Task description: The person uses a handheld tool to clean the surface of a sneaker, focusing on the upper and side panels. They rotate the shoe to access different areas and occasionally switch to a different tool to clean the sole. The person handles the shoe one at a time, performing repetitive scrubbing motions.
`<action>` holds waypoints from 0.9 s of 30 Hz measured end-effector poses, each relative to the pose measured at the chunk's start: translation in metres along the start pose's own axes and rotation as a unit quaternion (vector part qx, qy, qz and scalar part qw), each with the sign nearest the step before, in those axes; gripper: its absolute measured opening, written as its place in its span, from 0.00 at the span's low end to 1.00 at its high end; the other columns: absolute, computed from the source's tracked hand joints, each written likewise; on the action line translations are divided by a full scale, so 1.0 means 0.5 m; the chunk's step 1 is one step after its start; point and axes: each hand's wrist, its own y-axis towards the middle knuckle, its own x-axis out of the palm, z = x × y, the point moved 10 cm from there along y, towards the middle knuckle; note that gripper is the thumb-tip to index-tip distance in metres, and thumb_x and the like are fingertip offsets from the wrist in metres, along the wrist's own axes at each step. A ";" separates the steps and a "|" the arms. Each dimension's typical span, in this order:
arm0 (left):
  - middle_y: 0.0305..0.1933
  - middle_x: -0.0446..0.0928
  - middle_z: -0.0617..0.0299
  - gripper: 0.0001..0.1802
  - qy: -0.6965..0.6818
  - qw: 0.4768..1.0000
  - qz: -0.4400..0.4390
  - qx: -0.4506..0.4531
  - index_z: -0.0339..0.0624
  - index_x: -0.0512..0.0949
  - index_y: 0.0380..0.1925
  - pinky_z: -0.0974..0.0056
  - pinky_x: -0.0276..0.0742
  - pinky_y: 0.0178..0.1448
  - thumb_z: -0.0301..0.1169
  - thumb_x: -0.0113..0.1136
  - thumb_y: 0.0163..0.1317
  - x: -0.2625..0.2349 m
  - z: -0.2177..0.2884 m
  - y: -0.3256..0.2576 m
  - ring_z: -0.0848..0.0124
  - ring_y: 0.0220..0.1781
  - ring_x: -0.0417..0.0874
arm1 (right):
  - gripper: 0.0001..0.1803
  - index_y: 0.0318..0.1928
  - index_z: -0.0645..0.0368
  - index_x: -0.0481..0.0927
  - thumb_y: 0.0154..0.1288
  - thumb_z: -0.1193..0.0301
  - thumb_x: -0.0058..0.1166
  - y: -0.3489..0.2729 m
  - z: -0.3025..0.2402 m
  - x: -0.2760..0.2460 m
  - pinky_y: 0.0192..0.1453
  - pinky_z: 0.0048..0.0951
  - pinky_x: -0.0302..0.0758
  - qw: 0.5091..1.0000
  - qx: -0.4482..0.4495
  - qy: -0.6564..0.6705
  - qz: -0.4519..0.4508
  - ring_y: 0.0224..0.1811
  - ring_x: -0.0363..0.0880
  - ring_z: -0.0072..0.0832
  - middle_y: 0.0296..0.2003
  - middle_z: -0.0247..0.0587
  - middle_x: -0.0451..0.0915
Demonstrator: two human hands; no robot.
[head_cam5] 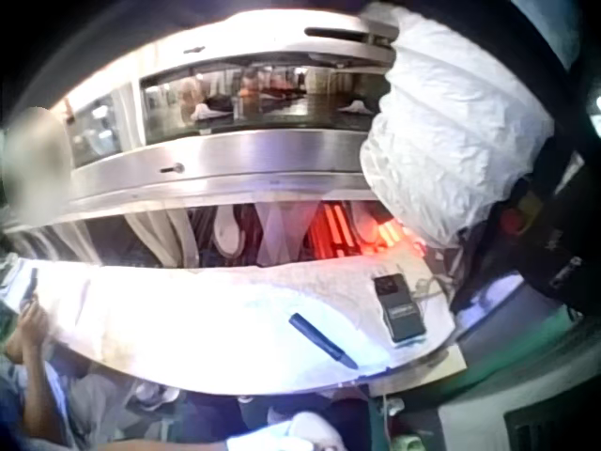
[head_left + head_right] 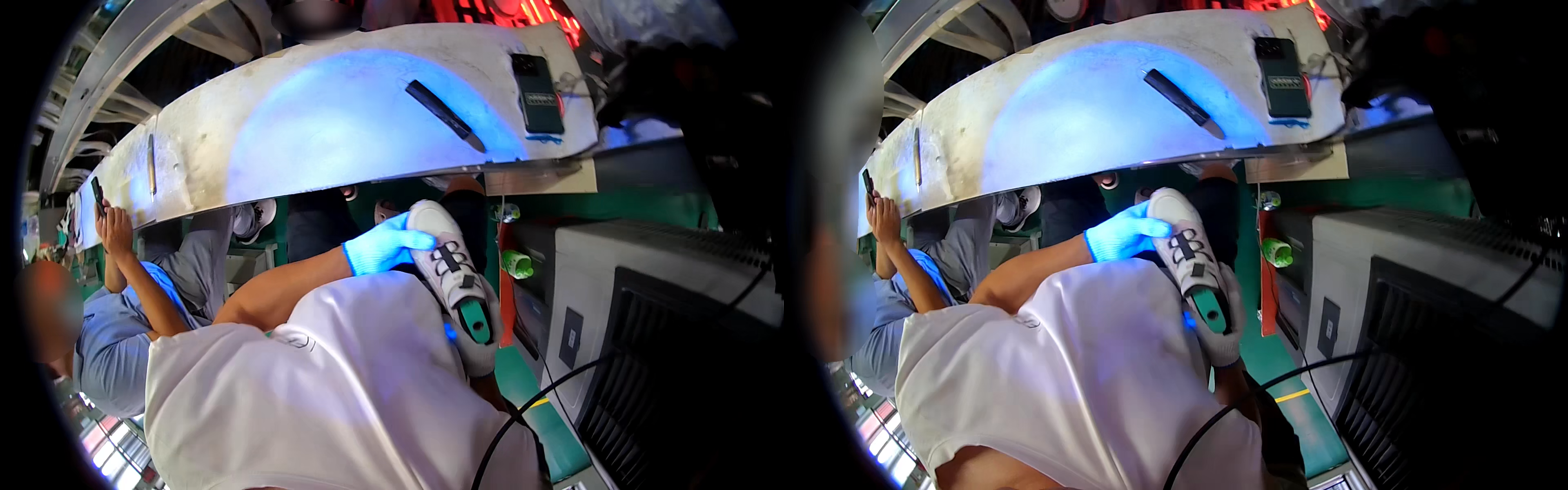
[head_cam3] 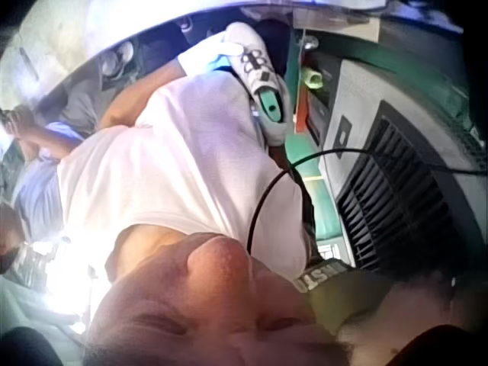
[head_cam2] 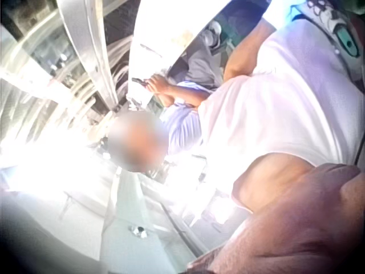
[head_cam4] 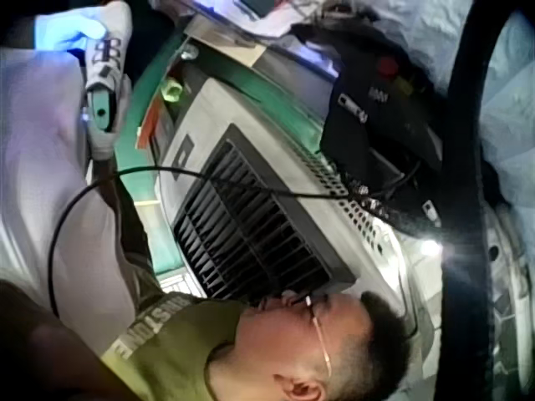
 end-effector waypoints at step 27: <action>0.55 0.92 0.56 0.32 -0.049 0.994 0.019 0.101 0.36 0.86 0.63 0.60 0.89 0.60 0.30 0.85 0.57 -0.026 -0.002 0.159 0.66 0.56 0.92 | 0.32 0.65 0.59 0.80 0.76 0.47 0.67 0.258 -0.099 -0.116 0.80 0.64 0.72 0.907 -0.233 -0.305 -0.174 0.75 0.79 0.63 0.68 0.56 0.84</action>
